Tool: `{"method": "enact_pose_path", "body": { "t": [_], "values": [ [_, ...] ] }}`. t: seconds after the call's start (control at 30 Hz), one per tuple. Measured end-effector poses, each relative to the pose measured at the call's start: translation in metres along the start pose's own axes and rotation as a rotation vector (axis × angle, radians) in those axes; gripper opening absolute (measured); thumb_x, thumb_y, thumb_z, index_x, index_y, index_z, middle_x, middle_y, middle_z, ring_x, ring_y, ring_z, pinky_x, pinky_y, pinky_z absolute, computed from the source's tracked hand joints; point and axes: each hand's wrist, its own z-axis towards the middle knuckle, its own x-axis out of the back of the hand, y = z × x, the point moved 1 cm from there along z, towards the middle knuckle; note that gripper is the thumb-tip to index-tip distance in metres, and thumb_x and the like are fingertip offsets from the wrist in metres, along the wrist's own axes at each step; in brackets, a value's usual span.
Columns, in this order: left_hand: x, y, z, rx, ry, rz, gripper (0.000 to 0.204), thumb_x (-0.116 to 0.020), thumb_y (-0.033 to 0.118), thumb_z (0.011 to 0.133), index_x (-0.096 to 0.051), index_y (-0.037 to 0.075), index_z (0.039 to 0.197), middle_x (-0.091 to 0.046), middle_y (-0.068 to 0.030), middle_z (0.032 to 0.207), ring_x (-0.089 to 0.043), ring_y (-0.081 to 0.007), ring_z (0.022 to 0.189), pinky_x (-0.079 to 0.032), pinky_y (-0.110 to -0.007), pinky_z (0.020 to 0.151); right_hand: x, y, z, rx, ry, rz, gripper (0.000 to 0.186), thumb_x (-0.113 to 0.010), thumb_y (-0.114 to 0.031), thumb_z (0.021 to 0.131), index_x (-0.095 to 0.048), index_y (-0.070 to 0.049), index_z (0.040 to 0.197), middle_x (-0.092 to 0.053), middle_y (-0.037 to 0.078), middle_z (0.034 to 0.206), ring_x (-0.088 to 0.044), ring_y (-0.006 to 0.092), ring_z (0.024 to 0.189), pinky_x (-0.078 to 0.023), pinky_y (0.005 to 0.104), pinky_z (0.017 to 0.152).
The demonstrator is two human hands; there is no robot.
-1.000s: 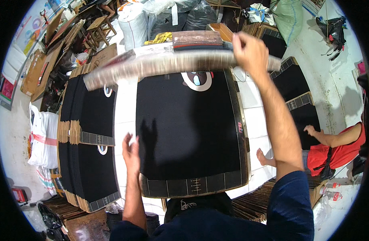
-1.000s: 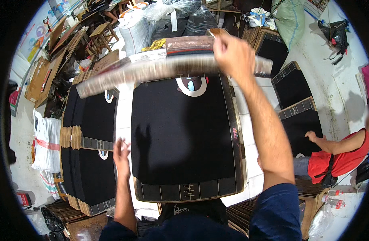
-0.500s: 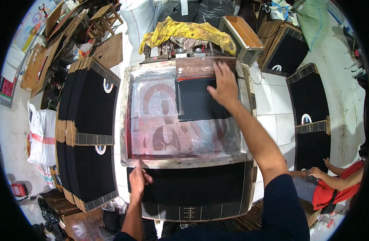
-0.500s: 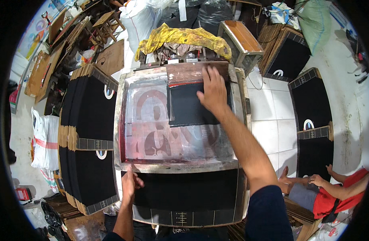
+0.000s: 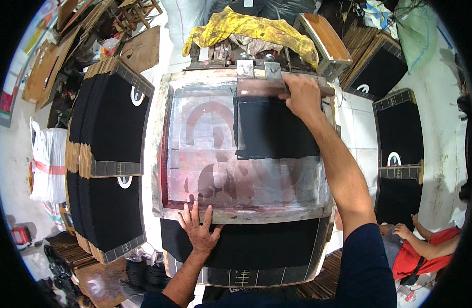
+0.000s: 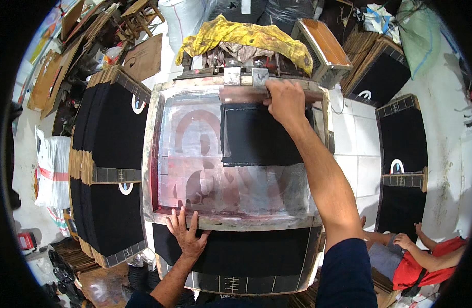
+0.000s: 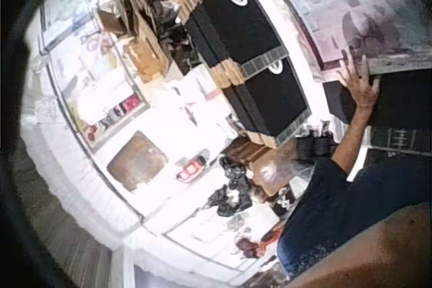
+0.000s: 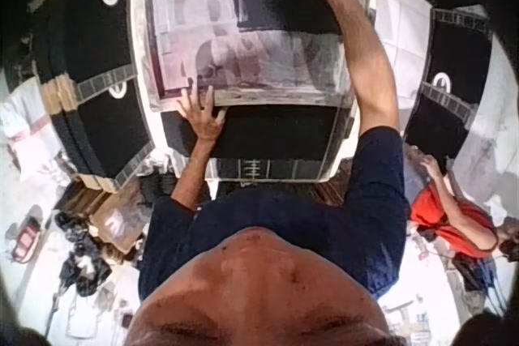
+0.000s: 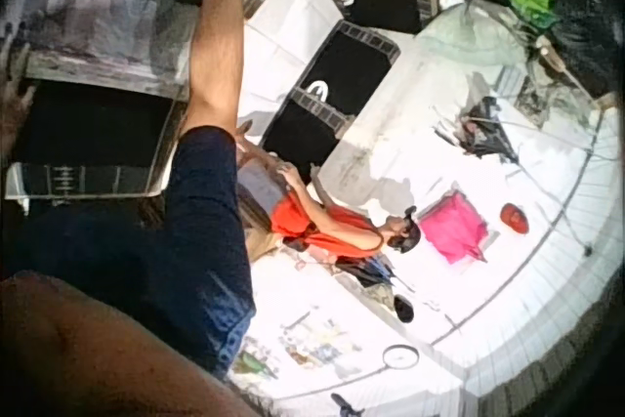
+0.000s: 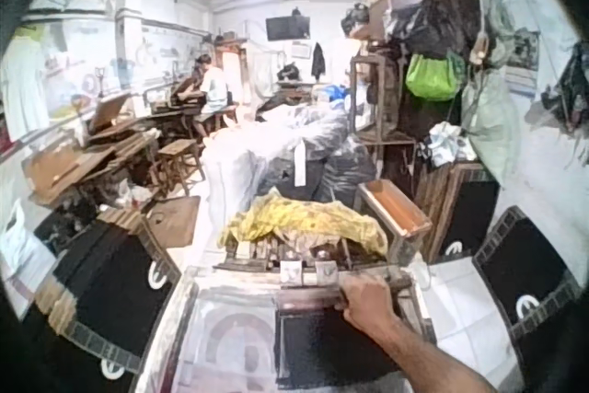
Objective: The person performs screen printing on black skateboard decks. They place a deck under a screen, apply black ink with a squeegee, and lift the screen to reveal a white logo. The person repeats this process on multiple decks, occasionally re-inking the screen and stacking finished decks.
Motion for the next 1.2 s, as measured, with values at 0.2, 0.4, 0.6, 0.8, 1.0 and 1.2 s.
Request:
{"method": "enact_pose_path", "body": {
  "t": [0.2, 0.4, 0.6, 0.8, 1.0, 1.2],
  "values": [
    [0.000, 0.001, 0.000, 0.004, 0.005, -0.011, 0.075, -0.086, 0.039, 0.075, -0.061, 0.018, 0.142, -0.039, -0.0189, 0.161, -0.024, -0.0465, 0.153, -0.012, -0.071, 0.121, -0.023, 0.004, 0.000, -0.032, -0.104, -0.045, 0.036, -0.084, -0.016, 0.075, -0.068, -0.012, 0.107, -0.072, 0.007, 0.102, -0.067, 0.0278, 0.100, -0.048, 0.0447, 0.086],
    [0.000, 0.000, 0.000, -0.012, 0.001, 0.008, 0.076, -0.086, 0.039, 0.075, -0.060, 0.018, 0.144, -0.039, -0.0186, 0.162, -0.023, -0.0451, 0.154, -0.007, -0.069, 0.122, 0.029, -0.053, -0.092, -0.040, -0.135, -0.075, 0.036, -0.084, -0.015, 0.073, -0.067, -0.011, 0.105, -0.070, 0.006, 0.098, -0.067, 0.0279, 0.097, -0.048, 0.0454, 0.084],
    [0.000, 0.000, 0.000, -0.004, -0.004, 0.009, 0.074, -0.085, 0.040, 0.077, -0.061, 0.017, 0.143, -0.040, -0.0187, 0.161, -0.024, -0.0454, 0.154, -0.007, -0.069, 0.122, 0.027, -0.030, -0.059, -0.031, -0.282, 0.058, 0.034, -0.083, -0.014, 0.073, -0.067, -0.013, 0.102, -0.071, 0.007, 0.096, -0.068, 0.0294, 0.097, -0.047, 0.0466, 0.082],
    [-0.001, -0.001, -0.001, -0.006, -0.001, 0.011, 0.074, -0.086, 0.037, 0.076, -0.061, 0.017, 0.143, -0.040, -0.0184, 0.161, -0.024, -0.0462, 0.154, -0.008, -0.069, 0.122, -0.018, -0.001, 0.013, -0.017, -0.059, -0.071, 0.031, -0.084, -0.019, 0.076, -0.068, -0.013, 0.102, -0.073, 0.007, 0.097, -0.069, 0.0284, 0.099, -0.048, 0.0465, 0.082],
    [-0.001, 0.000, 0.000, -0.006, -0.002, 0.009, 0.075, -0.085, 0.035, 0.075, -0.061, 0.017, 0.144, -0.040, -0.0181, 0.161, -0.024, -0.0462, 0.154, -0.008, -0.069, 0.122, 0.013, -0.035, -0.063, -0.013, -0.118, -0.035, 0.039, -0.084, -0.014, 0.072, -0.066, -0.011, 0.106, -0.070, 0.007, 0.097, -0.067, 0.0279, 0.097, -0.048, 0.0457, 0.082],
    [0.000, 0.003, 0.001, -0.011, 0.040, 0.012, 0.076, -0.086, 0.036, 0.074, -0.061, 0.017, 0.143, -0.040, -0.0165, 0.162, -0.024, -0.0450, 0.154, -0.010, -0.069, 0.122, 0.039, -0.075, -0.147, -0.036, -0.085, 0.022, 0.043, -0.081, -0.002, 0.067, -0.067, -0.011, 0.107, -0.066, 0.004, 0.101, -0.062, 0.0241, 0.098, -0.045, 0.0415, 0.083]
  ]
}}
